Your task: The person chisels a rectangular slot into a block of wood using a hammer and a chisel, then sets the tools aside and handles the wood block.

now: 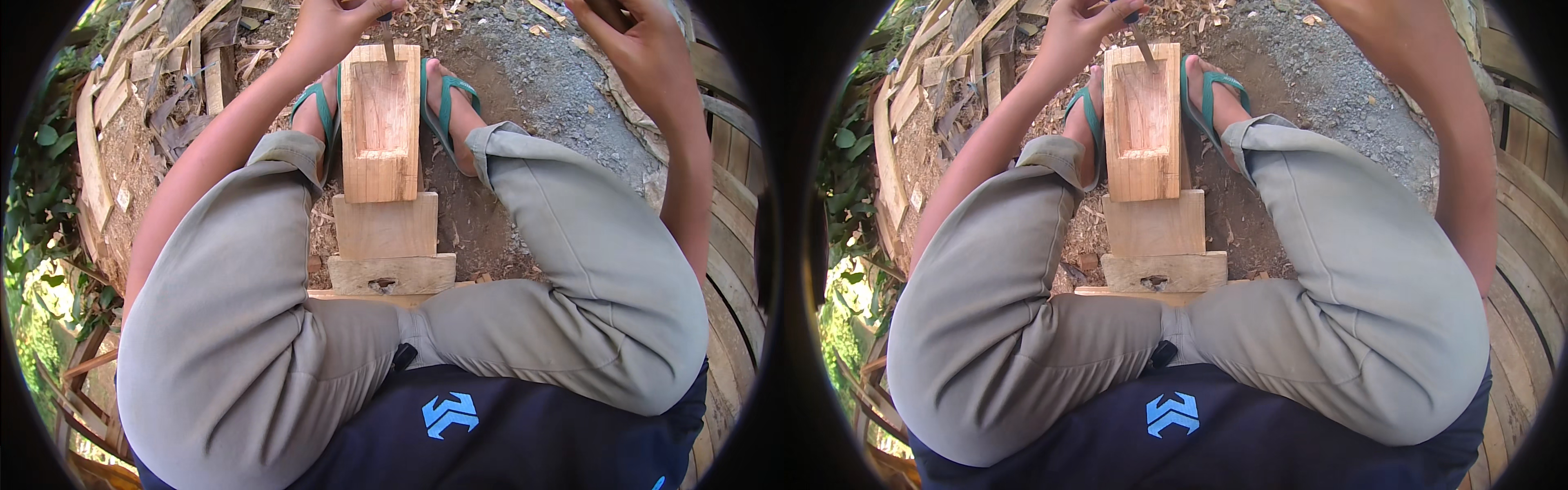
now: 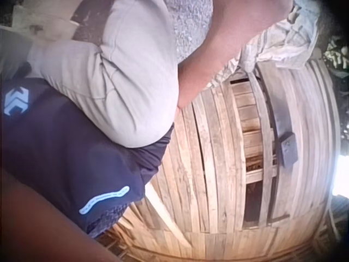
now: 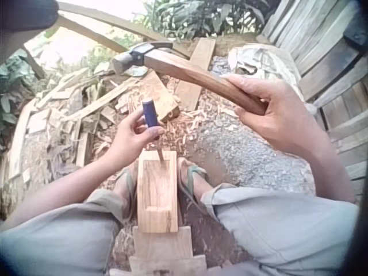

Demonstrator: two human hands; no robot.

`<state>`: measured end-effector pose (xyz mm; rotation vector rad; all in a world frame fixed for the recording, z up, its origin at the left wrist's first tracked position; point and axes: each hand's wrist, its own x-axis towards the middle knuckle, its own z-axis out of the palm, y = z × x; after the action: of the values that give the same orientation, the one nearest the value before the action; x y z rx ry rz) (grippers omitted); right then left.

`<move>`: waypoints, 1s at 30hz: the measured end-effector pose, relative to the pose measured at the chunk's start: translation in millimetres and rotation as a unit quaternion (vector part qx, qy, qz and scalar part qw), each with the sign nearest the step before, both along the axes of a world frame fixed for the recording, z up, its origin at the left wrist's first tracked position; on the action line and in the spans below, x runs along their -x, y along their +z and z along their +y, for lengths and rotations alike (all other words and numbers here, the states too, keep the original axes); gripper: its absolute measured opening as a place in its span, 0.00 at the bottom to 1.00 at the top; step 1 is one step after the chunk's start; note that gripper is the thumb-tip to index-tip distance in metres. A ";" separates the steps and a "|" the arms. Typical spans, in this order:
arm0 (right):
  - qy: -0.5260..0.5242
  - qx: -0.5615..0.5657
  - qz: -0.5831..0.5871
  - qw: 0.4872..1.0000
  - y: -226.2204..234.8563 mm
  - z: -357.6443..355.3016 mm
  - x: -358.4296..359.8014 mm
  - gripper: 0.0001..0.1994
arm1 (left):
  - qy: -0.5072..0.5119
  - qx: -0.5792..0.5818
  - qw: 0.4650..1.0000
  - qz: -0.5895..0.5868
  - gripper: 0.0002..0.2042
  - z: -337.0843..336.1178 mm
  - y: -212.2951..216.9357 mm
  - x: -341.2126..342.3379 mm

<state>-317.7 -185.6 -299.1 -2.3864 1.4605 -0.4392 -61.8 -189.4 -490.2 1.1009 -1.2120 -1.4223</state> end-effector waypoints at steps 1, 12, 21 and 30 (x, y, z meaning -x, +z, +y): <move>-0.005 -0.025 -0.021 0.999 -3.2 -7.7 10.7 0.25 | -0.003 -0.001 1.000 0.008 0.24 -3.1 1.2 2.1; -0.042 -0.026 0.042 0.998 5.4 -5.6 3.2 0.26 | -0.009 -0.004 1.000 -0.003 0.24 -8.5 3.3 9.5; -0.101 -0.076 0.029 0.992 17.0 -18.9 9.7 0.28 | -0.026 -0.022 0.999 0.019 0.23 -12.1 2.9 16.9; -0.059 -0.090 0.047 0.993 22.1 -21.9 7.1 0.27 | -0.036 0.008 0.999 0.007 0.21 -17.5 -3.1 20.3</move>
<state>-324.8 -207.5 -277.1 -2.2151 1.6150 -0.2135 -82.1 -206.9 -493.2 1.0437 -1.2619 -1.4706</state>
